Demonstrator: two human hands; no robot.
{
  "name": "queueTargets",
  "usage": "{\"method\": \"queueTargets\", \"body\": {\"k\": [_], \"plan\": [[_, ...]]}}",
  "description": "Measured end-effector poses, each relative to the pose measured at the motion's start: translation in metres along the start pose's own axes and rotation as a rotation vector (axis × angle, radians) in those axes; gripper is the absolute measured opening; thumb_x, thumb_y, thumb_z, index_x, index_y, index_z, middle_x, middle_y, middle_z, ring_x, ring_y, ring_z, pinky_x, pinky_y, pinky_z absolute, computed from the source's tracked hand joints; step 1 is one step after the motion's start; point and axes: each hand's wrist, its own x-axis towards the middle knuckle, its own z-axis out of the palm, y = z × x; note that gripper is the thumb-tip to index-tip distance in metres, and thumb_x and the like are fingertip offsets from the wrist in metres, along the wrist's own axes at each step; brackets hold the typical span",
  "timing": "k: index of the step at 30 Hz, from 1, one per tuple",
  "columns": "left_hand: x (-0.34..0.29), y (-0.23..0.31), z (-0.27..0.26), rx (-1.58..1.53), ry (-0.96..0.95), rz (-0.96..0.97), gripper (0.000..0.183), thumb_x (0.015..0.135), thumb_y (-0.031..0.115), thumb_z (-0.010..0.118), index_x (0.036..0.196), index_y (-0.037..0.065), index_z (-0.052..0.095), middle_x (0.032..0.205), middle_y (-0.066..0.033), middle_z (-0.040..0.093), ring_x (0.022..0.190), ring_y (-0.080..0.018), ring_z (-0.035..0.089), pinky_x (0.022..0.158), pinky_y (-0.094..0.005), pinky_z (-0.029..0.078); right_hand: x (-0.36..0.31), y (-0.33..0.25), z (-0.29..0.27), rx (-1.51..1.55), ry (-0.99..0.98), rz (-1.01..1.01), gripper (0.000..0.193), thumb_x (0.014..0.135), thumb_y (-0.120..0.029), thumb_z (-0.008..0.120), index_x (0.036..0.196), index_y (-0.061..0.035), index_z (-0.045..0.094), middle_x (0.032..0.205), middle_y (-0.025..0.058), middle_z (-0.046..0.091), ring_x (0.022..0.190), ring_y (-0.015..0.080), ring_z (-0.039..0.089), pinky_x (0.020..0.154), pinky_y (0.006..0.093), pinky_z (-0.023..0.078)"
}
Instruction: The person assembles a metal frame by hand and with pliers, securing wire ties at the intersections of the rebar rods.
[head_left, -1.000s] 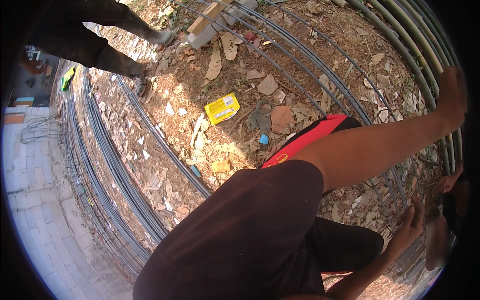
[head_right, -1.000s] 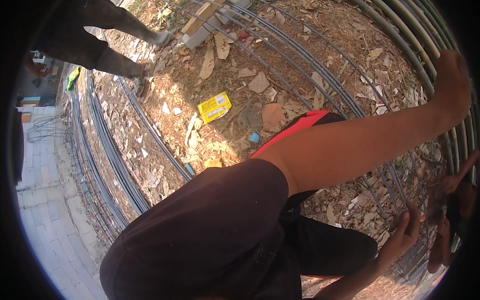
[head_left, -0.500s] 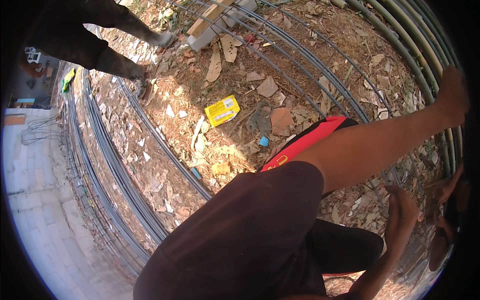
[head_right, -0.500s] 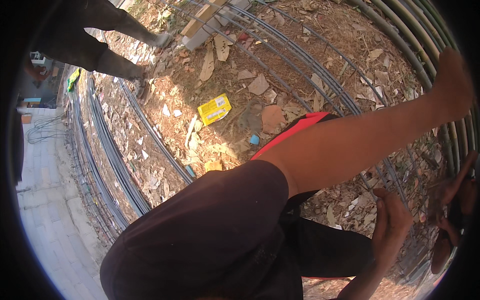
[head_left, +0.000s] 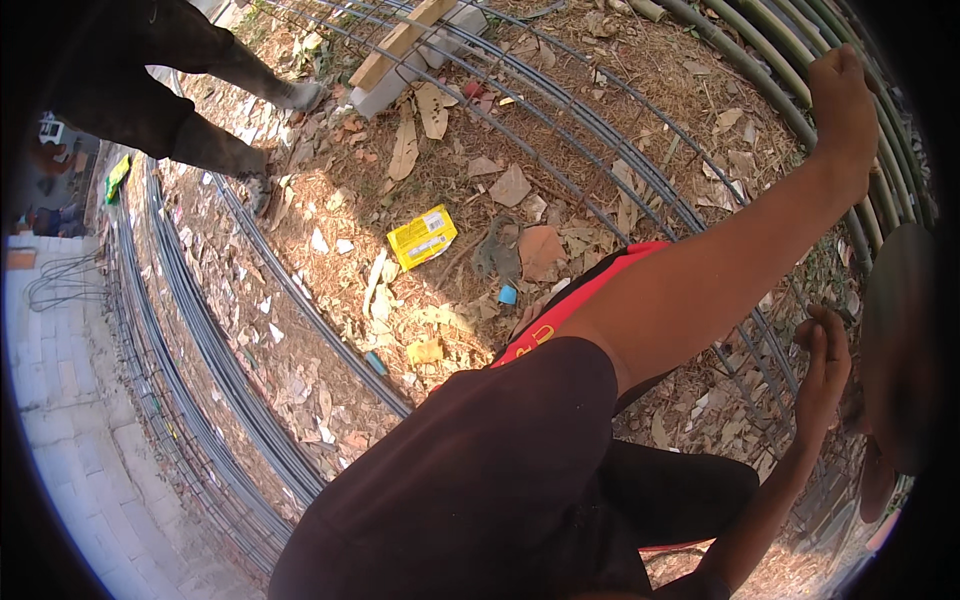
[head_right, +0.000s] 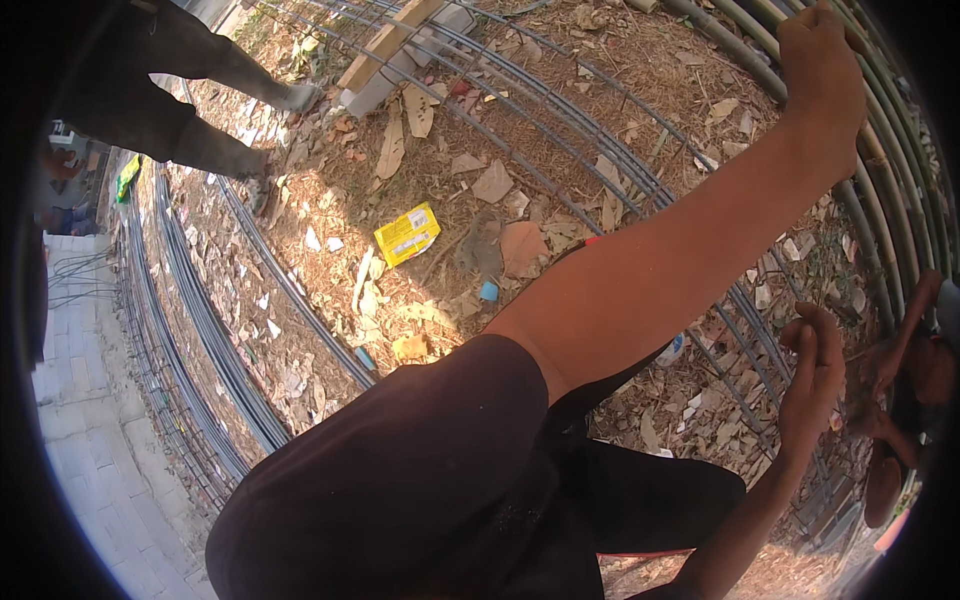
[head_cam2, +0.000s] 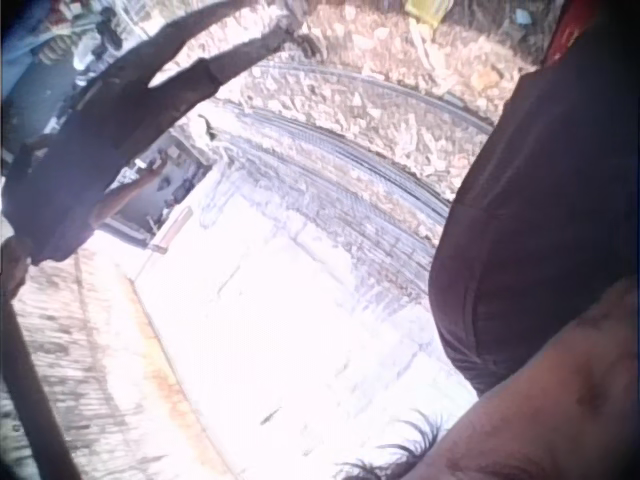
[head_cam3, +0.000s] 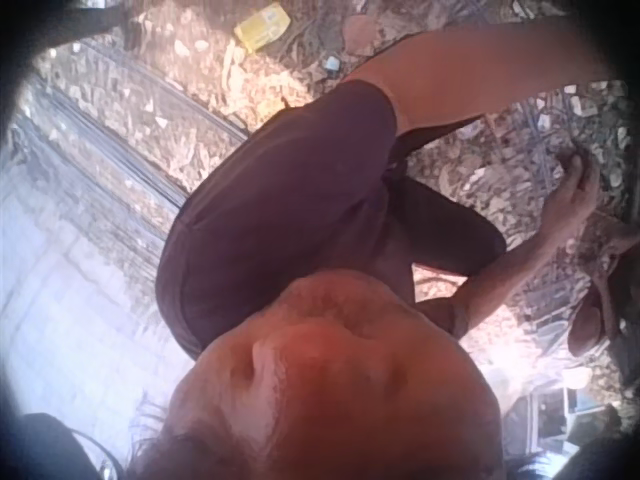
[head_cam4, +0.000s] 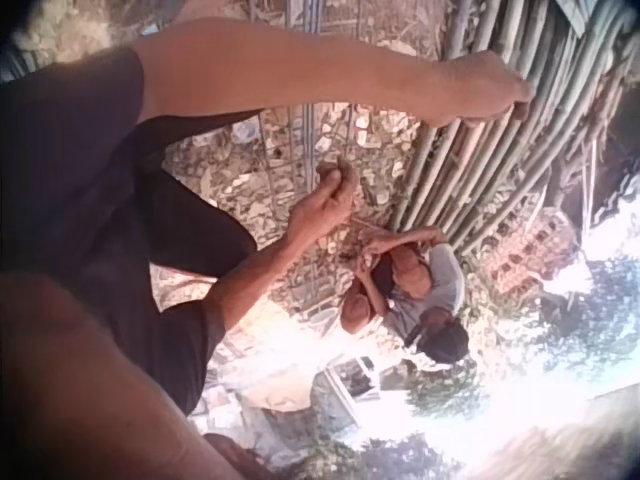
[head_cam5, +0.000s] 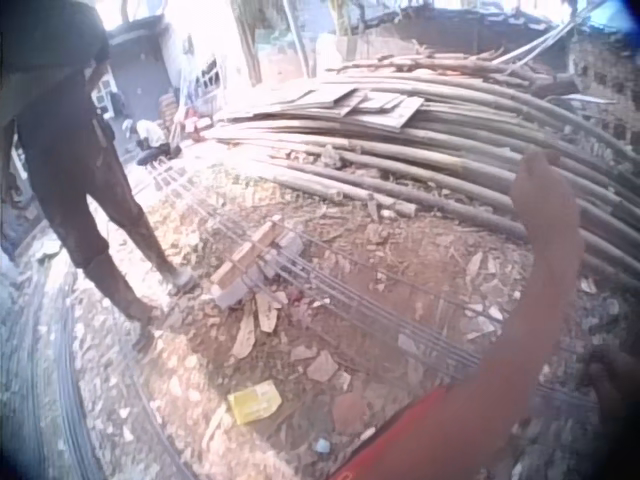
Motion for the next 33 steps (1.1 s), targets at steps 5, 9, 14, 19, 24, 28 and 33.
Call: {"method": "queueTargets", "body": {"k": [5,9,14,19,24,28,33], "plan": [[0.017,-0.035,0.009,0.093,-0.032,0.101,0.043,0.110,0.033,0.033,0.071,0.014,0.035,0.059,0.0034,0.029,0.050,-0.0083,0.025,0.047,-0.0307,0.023,0.013,-0.028,0.018,0.024,0.140,0.044,0.026,0.104,-0.015,0.055,0.121,0.0019,0.063,0.092,0.0083,0.065,0.086,0.0175,0.062,0.081,0.0328,0.049],[0.017,-0.017,-0.002,0.067,0.037,0.218,0.044,0.109,0.030,0.037,0.068,0.013,0.034,0.061,0.0034,0.026,0.056,-0.0101,0.023,0.055,-0.0332,0.026,-0.007,-0.040,0.016,-0.581,0.202,-0.415,0.021,0.101,-0.009,0.057,0.115,0.0012,0.067,0.108,0.0181,0.072,0.093,0.0304,0.072,0.087,0.0388,0.054],[0.017,-0.014,0.003,0.157,-0.051,0.194,0.044,0.106,0.026,0.042,0.065,0.012,0.035,0.061,0.0026,0.028,0.055,-0.0102,0.023,0.053,-0.0340,0.025,0.023,-0.042,-0.021,-0.583,0.514,-0.420,0.025,0.101,-0.003,0.054,0.123,0.0026,0.066,0.107,0.0149,0.075,0.096,0.0241,0.073,0.087,0.0345,0.055],[0.007,-0.003,0.013,0.240,-0.288,0.166,0.043,0.106,0.027,0.043,0.067,0.011,0.041,0.061,0.0028,0.030,0.049,-0.0093,0.025,0.049,-0.0315,0.025,0.042,-0.040,-0.024,-0.591,0.274,0.053,0.030,0.101,-0.002,0.053,0.129,0.0001,0.064,0.104,0.0156,0.075,0.090,0.0217,0.072,0.085,0.0346,0.053],[0.021,0.014,-0.026,-0.138,-0.245,-0.027,0.040,0.108,0.037,0.043,0.080,0.009,0.051,0.060,0.0036,0.036,0.049,-0.0088,0.036,0.048,-0.0272,0.031,0.012,-0.040,0.017,-0.428,0.210,-0.423,0.034,0.102,-0.003,0.051,0.134,-0.0035,0.061,0.103,0.0142,0.073,0.064,0.0143,0.047,0.064,0.0318,0.043],[-0.016,-0.010,0.024,-0.198,0.029,-0.225,0.047,0.106,0.051,0.044,0.091,0.008,0.053,0.061,0.0028,0.043,0.052,-0.0107,0.047,0.052,-0.0257,0.040,0.016,-0.026,-0.006,-0.239,0.511,-0.167,0.031,0.104,-0.004,0.045,0.129,-0.0020,0.064,0.105,0.0062,0.072,0.066,0.0058,0.043,0.062,0.0263,0.039],[-0.042,-0.090,0.024,0.290,-0.255,-0.246,0.053,0.108,0.052,0.039,0.083,0.008,0.053,0.062,0.0011,0.047,0.053,-0.0100,0.044,0.053,-0.0267,0.039,0.020,-0.004,0.011,-0.061,0.418,0.024,0.028,0.105,-0.011,0.048,0.126,0.0010,0.064,0.082,0.0031,0.060,0.067,0.0053,0.041,0.060,0.0266,0.037]]}}
